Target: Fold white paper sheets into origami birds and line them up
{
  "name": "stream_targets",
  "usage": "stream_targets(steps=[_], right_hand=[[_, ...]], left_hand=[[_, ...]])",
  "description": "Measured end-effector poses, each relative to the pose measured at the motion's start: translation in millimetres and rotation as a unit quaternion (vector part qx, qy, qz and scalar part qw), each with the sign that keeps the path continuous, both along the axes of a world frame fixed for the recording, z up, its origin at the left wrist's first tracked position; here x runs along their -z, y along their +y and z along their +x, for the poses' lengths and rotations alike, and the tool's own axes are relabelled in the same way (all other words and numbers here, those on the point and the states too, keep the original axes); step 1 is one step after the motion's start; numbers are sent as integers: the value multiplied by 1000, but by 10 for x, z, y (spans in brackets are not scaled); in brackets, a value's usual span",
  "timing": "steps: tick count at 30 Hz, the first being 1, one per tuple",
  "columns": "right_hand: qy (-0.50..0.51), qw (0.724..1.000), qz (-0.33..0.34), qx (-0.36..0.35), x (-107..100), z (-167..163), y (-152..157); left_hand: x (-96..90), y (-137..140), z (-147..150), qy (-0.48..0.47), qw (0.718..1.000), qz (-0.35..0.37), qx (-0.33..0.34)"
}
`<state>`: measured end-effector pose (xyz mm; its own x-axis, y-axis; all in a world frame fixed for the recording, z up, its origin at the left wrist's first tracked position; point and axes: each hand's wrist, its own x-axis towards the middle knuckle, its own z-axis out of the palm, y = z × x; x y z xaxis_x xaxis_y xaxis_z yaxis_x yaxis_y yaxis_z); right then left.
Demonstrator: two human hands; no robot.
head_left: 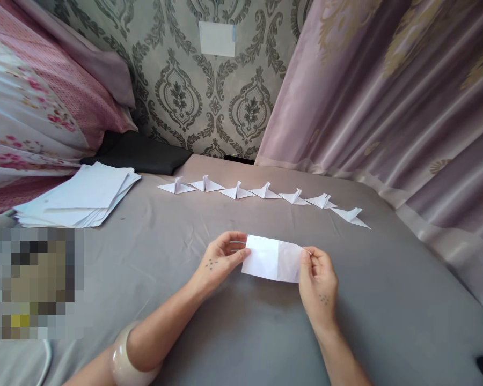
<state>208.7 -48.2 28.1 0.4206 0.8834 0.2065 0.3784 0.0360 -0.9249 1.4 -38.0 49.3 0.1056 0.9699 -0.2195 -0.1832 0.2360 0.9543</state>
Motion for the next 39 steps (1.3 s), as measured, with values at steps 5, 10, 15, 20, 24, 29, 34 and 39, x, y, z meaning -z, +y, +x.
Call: stream_targets(steps=[5,10,15,20,24,29,34,39], right_hand=[[-33,997,62,-11,0,-32,-30],[-91,990,108,-6,35,-37,-56],[-134,984,115,-10,56,-38,-40],[-271,942,198,-31,-8,-52,-9],[-418,871,249,-59,-114,-104,-60],[-439,844,237,-196,-188,-186,-189],[-409,857,242,-201,-231,-193,-243],[-427,850,237,-200,-253,-146,-231]], left_hand=[[38,5,-24,124,987,96,-42],[83,13,-63,216,958,175,-67],[65,-5,-88,272,917,283,-71],[2,-58,-70,292,882,364,-61],[12,-107,-32,305,851,426,-39],[59,-181,-13,362,776,516,3],[28,-182,-48,389,728,564,24],[-45,-157,-123,353,775,523,19]])
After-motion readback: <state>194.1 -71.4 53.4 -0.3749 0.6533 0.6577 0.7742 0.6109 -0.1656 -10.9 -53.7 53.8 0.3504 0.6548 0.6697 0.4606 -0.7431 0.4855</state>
